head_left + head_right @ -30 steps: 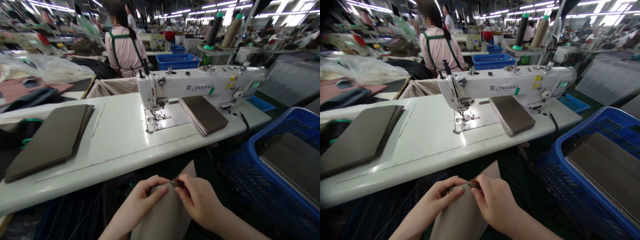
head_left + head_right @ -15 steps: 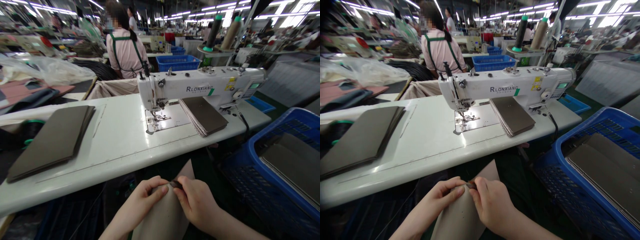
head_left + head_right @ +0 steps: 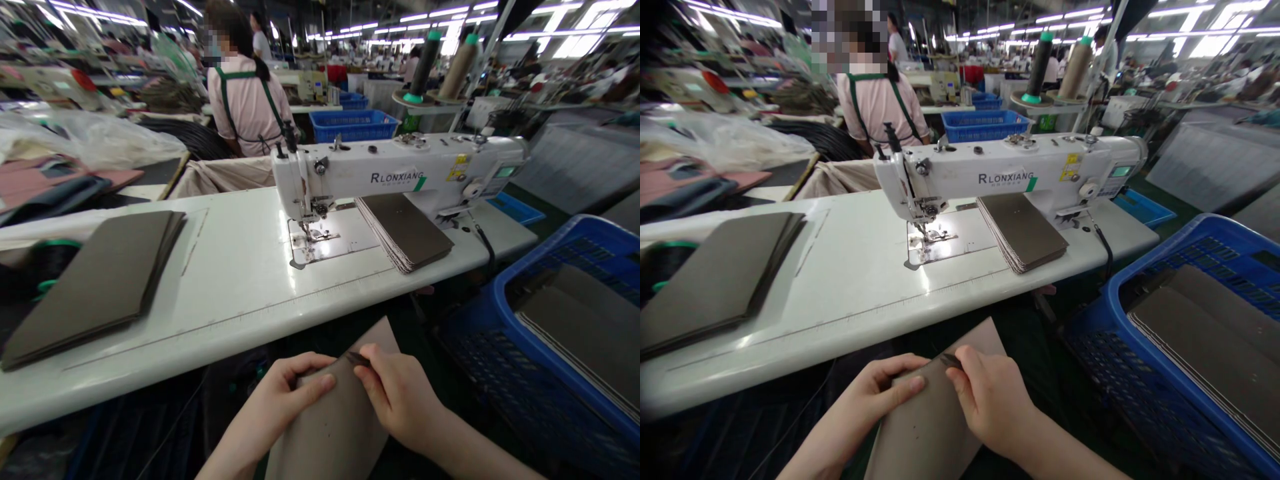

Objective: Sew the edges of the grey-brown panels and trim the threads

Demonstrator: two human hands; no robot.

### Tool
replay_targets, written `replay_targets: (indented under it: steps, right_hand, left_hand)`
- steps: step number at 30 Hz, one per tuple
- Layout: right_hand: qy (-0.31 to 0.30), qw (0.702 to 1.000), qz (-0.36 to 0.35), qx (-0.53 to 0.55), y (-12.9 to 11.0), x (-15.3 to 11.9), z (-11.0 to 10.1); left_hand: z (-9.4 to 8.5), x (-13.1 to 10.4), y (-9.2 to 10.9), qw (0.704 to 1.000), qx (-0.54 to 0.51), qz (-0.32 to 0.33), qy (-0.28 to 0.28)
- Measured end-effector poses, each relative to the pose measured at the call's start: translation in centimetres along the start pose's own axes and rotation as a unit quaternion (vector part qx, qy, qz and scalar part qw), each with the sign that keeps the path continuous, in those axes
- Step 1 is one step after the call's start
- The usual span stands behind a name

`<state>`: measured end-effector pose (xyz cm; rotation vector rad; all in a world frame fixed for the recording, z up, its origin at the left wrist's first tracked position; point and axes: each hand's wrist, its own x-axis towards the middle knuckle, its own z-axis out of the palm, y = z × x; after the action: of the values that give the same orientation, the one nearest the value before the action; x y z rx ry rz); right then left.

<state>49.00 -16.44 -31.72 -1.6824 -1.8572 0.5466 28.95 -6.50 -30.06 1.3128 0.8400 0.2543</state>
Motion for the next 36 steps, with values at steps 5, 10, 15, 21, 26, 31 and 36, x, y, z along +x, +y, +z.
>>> replay_targets:
  steps: [5,10,15,21,26,31,36]
  right_hand:
    - [-0.011,1.000,0.005,-0.008,-0.1,-0.1,-0.3]
    - [-0.002,0.999,0.008,-0.034,-0.3,0.0,-0.1]
    - [0.002,0.999,0.011,-0.039,-0.4,0.0,0.0]
    - [0.030,0.998,0.002,-0.048,-0.2,-0.3,0.4]
    - [0.008,0.999,0.007,-0.043,-0.2,-0.3,0.1]
    - [0.004,0.999,0.015,-0.033,-0.2,-0.2,0.0]
    - [-0.003,1.000,0.014,-0.019,-0.2,-0.3,-0.1]
  left_hand:
    - [0.1,0.1,-0.1,0.999,-0.034,-0.006,0.001]
    - [0.4,0.2,-0.2,0.999,-0.043,-0.018,0.017]
    - [0.5,0.3,-0.6,0.998,-0.053,-0.017,0.028]
    - [0.5,0.5,-0.9,0.997,-0.071,-0.029,0.025]
    - [0.6,0.4,-1.0,0.997,-0.072,-0.023,0.021]
    - [0.6,0.4,-1.1,0.997,-0.068,-0.025,0.025]
    - [0.5,0.3,-0.8,0.997,-0.063,-0.027,0.026]
